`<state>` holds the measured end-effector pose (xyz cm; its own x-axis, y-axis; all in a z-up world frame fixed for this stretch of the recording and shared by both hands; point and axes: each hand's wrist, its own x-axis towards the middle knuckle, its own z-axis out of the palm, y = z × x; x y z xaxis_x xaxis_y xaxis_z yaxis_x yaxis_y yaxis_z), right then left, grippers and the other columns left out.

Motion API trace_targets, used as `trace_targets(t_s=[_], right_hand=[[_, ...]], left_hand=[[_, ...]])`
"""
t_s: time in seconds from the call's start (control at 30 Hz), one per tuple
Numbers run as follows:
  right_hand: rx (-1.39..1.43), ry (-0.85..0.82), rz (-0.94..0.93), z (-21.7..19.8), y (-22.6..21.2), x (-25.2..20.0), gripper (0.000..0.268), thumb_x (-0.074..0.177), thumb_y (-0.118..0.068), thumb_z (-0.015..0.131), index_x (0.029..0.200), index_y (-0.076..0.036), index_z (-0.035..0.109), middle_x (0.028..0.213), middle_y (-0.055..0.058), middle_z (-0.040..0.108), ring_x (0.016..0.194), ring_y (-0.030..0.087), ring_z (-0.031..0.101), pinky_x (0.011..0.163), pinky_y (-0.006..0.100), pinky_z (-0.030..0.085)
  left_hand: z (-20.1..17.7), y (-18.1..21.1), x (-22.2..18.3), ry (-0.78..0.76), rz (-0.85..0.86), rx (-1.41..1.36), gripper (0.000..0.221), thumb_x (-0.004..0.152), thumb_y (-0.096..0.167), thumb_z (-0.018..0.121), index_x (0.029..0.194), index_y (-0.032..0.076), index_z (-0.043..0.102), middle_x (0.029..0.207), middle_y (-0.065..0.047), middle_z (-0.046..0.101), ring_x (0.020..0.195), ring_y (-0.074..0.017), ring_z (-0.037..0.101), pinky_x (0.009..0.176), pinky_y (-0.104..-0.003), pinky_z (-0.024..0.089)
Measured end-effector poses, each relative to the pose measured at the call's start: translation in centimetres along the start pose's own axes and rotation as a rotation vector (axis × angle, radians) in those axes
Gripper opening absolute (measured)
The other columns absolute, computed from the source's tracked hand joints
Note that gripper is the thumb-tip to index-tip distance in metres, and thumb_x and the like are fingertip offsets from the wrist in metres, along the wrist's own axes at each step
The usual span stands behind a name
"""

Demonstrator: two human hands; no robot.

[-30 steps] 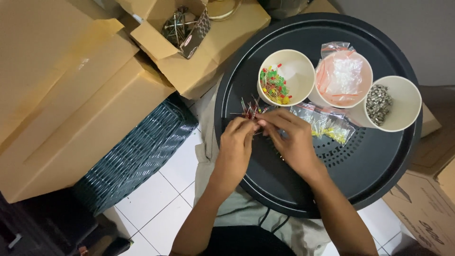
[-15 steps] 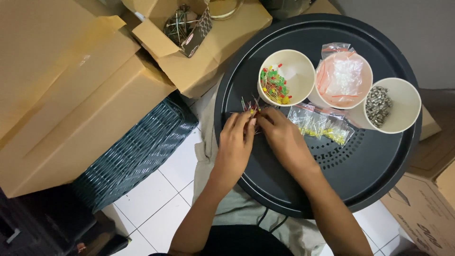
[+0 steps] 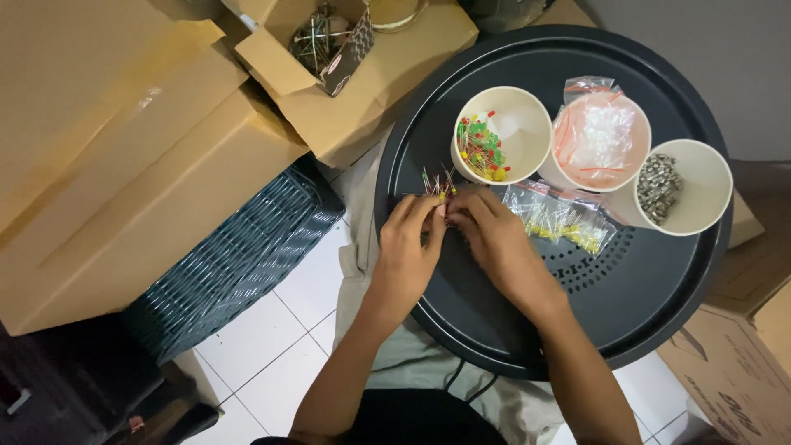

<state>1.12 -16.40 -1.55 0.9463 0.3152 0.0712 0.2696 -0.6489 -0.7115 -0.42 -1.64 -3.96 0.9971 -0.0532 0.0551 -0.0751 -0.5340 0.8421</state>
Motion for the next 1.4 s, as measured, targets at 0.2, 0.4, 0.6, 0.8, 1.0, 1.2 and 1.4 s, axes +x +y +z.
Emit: trace_targets(t_s=[0.2, 0.4, 0.6, 0.8, 1.0, 1.2, 1.4], right_hand=[[0.222, 0.029, 0.19, 0.0, 0.0, -0.6, 0.015, 0.103, -0.005, 0.058, 0.118, -0.003, 0.061, 0.081, 0.017, 0.075, 0.065, 0.029, 0.076, 0.062, 0.04, 0.059], [0.365, 0.108, 0.259, 0.3, -0.9, -0.6, 0.014, 0.102, -0.007, 0.06, 0.11, 0.003, 0.065, 0.076, 0.019, 0.075, 0.053, 0.027, 0.073, 0.053, 0.038, 0.061], [0.397, 0.087, 0.296, 0.1, -1.1, -0.8, 0.017, 0.1, -0.008, 0.065, 0.109, 0.006, 0.064, 0.063, 0.018, 0.07, 0.045, 0.024, 0.068, 0.047, 0.035, 0.058], [0.522, 0.149, 0.309, -0.3, -0.9, -1.2, 0.016, 0.1, -0.009, 0.066, 0.105, 0.006, 0.063, 0.073, 0.021, 0.072, 0.053, 0.024, 0.07, 0.048, 0.036, 0.061], [0.347, 0.11, 0.285, -4.4, -2.3, -1.8, 0.014, 0.095, -0.006, 0.07, 0.1, 0.007, 0.069, 0.076, 0.026, 0.071, 0.065, 0.038, 0.076, 0.055, 0.045, 0.064], [0.238, 0.285, 0.277, -5.3, -1.3, -5.7, 0.01, 0.094, -0.008, 0.073, 0.1, 0.0, 0.071, 0.073, 0.021, 0.07, 0.068, 0.038, 0.076, 0.058, 0.044, 0.064], [0.203, 0.409, 0.334, -5.6, -0.1, -9.3, 0.017, 0.097, -0.014, 0.071, 0.109, -0.001, 0.073, 0.075, 0.018, 0.068, 0.072, 0.036, 0.075, 0.062, 0.046, 0.065]], left_hand=[[0.2, -0.1, 0.1, -0.03, -0.023, -0.035, 0.024, 0.107, 0.017, 0.056, 0.123, 0.003, 0.067, 0.094, -0.013, 0.064, 0.089, -0.0243, 0.071, 0.068, -0.034, 0.062], [-0.6, 0.7, 0.0, 0.008, 0.02, -0.095, 0.034, 0.103, 0.008, 0.059, 0.136, 0.005, 0.063, 0.091, -0.017, 0.067, 0.088, -0.0321, 0.073, 0.072, -0.042, 0.063], [-1.1, 1.2, -0.3, -0.023, 0.029, -0.117, 0.03, 0.099, 0.008, 0.061, 0.129, 0.01, 0.068, 0.087, -0.012, 0.067, 0.083, -0.0264, 0.073, 0.068, -0.036, 0.064], [-0.1, 1.0, -1.2, -0.003, 0.019, -0.11, 0.023, 0.101, 0.016, 0.062, 0.121, 0.007, 0.07, 0.085, -0.013, 0.071, 0.078, -0.0251, 0.074, 0.065, -0.033, 0.064], [0.0, 3.3, -1.0, -0.039, 0.099, -0.138, 0.019, 0.101, 0.013, 0.06, 0.115, 0.004, 0.07, 0.085, -0.015, 0.071, 0.077, -0.0275, 0.074, 0.064, -0.037, 0.063], [2.0, 5.3, -1.5, -0.109, 0.19, -0.179, 0.016, 0.101, 0.009, 0.059, 0.111, 0.002, 0.069, 0.094, -0.011, 0.064, 0.085, -0.0269, 0.07, 0.072, -0.037, 0.063], [4.8, 5.8, -2.9, -0.28, 0.184, -0.235, 0.035, 0.098, 0.002, 0.06, 0.134, 0.002, 0.061, 0.098, -0.019, 0.063, 0.096, -0.0396, 0.07, 0.081, -0.049, 0.064]])
